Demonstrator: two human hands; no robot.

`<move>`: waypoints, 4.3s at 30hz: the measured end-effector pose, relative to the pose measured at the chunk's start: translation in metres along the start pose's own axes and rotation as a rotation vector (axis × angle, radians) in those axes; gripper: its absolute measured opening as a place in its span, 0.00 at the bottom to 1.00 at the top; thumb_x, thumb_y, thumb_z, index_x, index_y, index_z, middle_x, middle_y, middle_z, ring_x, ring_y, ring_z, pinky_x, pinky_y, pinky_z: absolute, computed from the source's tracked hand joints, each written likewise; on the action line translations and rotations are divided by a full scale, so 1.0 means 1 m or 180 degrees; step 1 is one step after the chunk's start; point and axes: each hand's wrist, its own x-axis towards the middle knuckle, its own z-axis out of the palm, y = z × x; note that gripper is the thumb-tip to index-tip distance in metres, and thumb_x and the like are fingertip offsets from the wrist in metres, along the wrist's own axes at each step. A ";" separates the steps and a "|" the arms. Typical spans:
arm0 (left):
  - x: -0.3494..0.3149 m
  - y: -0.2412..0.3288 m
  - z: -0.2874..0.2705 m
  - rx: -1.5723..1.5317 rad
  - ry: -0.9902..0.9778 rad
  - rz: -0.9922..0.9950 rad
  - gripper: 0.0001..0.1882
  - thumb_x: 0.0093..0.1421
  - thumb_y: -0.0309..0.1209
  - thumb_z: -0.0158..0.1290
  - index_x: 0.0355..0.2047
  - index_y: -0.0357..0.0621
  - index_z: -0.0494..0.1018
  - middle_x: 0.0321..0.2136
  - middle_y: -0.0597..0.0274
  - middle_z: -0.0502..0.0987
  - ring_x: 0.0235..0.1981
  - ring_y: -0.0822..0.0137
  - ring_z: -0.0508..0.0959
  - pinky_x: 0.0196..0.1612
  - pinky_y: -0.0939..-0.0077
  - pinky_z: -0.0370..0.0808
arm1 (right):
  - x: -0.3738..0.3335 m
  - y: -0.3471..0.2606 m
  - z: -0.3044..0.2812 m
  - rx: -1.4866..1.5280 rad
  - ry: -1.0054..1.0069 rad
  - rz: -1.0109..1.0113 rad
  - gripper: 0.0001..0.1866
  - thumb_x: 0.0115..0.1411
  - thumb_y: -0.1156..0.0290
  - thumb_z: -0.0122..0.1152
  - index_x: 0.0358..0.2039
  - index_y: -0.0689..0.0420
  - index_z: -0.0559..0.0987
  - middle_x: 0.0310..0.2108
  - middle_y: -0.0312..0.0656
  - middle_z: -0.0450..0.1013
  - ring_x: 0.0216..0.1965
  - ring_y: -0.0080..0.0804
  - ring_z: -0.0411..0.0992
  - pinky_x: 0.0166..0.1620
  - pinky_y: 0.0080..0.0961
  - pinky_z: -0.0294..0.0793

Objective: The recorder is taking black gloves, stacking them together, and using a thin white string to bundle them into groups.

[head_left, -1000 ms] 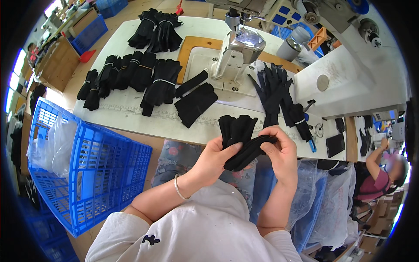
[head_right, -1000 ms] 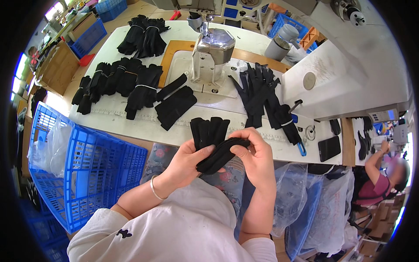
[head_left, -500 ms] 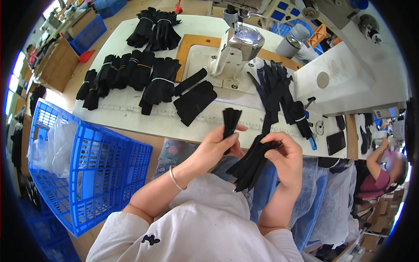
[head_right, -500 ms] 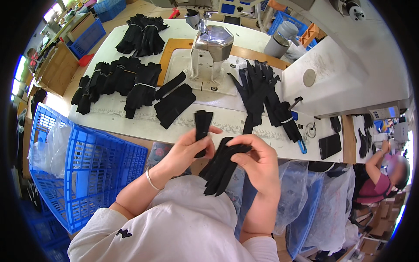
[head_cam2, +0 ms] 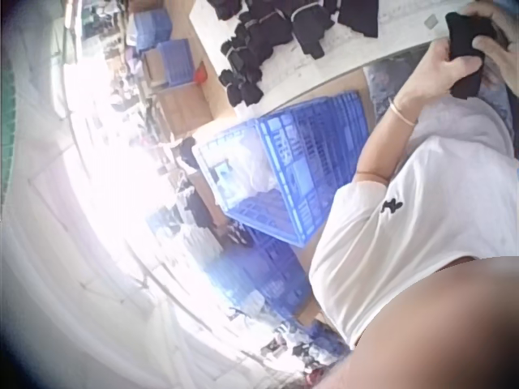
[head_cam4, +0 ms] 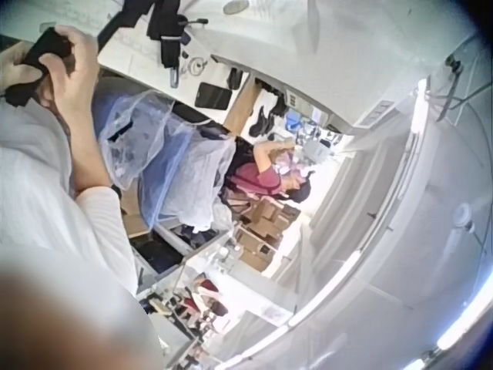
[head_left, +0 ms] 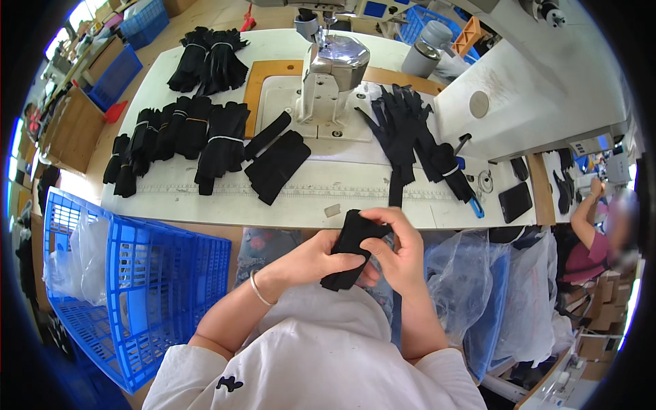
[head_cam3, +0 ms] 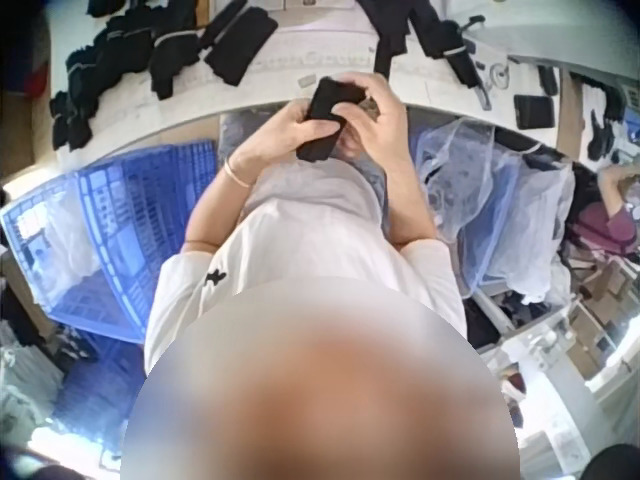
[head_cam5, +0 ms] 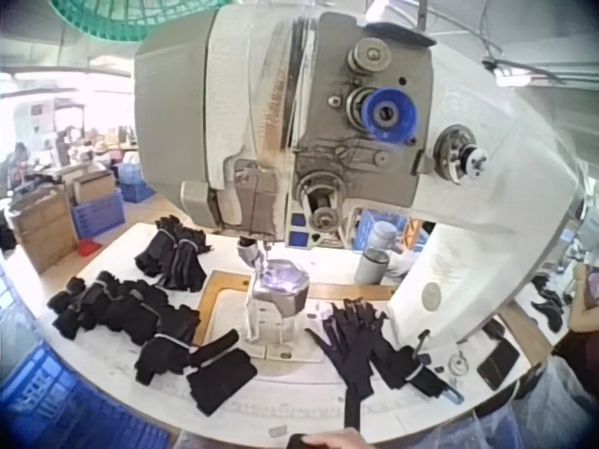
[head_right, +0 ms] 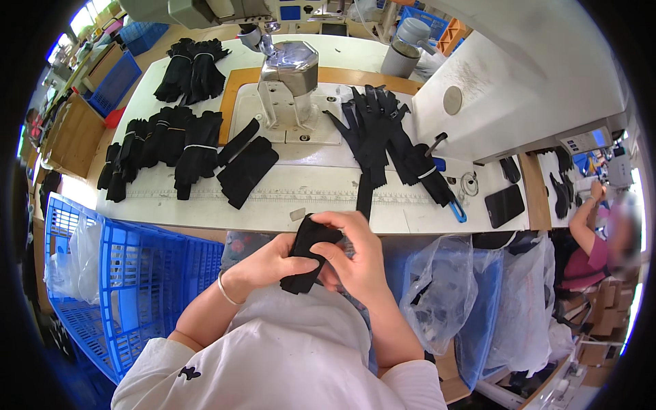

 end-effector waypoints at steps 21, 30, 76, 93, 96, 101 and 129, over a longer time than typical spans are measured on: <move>0.026 -0.018 0.023 -0.2401 0.0721 0.0255 0.20 0.69 0.41 0.45 0.56 0.43 0.62 0.45 0.61 0.72 0.46 0.68 0.75 0.48 0.68 0.76 | -0.023 0.026 0.002 -0.1936 0.0978 -0.1587 0.18 0.44 0.79 0.65 0.40 0.59 0.82 0.41 0.42 0.79 0.45 0.43 0.75 0.48 0.37 0.75; 0.026 -0.007 0.017 -0.2355 0.0886 0.0347 0.17 0.61 0.27 0.53 0.49 0.41 0.64 0.36 0.61 0.72 0.36 0.64 0.77 0.41 0.59 0.78 | -0.002 0.007 -0.071 -0.1540 0.1088 -0.1188 0.09 0.55 0.69 0.65 0.36 0.58 0.82 0.42 0.41 0.77 0.46 0.39 0.73 0.51 0.34 0.69; 0.000 -0.006 0.003 -0.1281 0.0714 0.0319 0.21 0.57 0.33 0.61 0.48 0.37 0.70 0.33 0.60 0.79 0.35 0.71 0.78 0.40 0.76 0.76 | 0.008 0.007 -0.005 0.1497 0.0419 0.0508 0.10 0.60 0.81 0.56 0.42 0.56 0.74 0.29 0.35 0.72 0.31 0.20 0.70 0.40 0.18 0.69; -0.030 0.022 -0.027 0.0300 0.0752 0.0525 0.18 0.52 0.19 0.60 0.44 0.34 0.74 0.36 0.57 0.78 0.33 0.67 0.79 0.40 0.71 0.77 | -0.008 0.031 -0.040 0.3668 -0.0439 0.0774 0.21 0.64 0.71 0.55 0.57 0.61 0.67 0.24 0.30 0.61 0.22 0.15 0.59 0.18 0.13 0.58; -0.016 0.027 -0.007 0.1749 0.0738 0.0736 0.21 0.52 0.19 0.59 0.48 0.36 0.75 0.35 0.59 0.76 0.36 0.66 0.76 0.42 0.74 0.73 | -0.009 -0.003 -0.038 0.2640 -0.0755 0.0844 0.36 0.61 0.62 0.61 0.66 0.55 0.58 0.25 0.32 0.62 0.24 0.19 0.65 0.20 0.19 0.66; 0.002 0.021 0.007 0.3064 0.1500 0.1291 0.23 0.53 0.20 0.56 0.52 0.37 0.71 0.38 0.53 0.72 0.38 0.57 0.76 0.42 0.69 0.73 | -0.019 -0.066 -0.007 -0.1118 -0.1577 0.0705 0.40 0.52 0.73 0.66 0.65 0.50 0.62 0.28 0.39 0.68 0.26 0.26 0.72 0.27 0.26 0.73; -0.008 -0.002 -0.012 0.0627 0.0741 0.1357 0.19 0.58 0.24 0.59 0.48 0.41 0.68 0.41 0.57 0.75 0.33 0.70 0.76 0.34 0.76 0.75 | -0.026 0.012 -0.004 0.5296 -0.0496 0.1153 0.50 0.59 0.40 0.51 0.71 0.39 0.34 0.38 0.42 0.70 0.21 0.27 0.67 0.35 0.42 0.84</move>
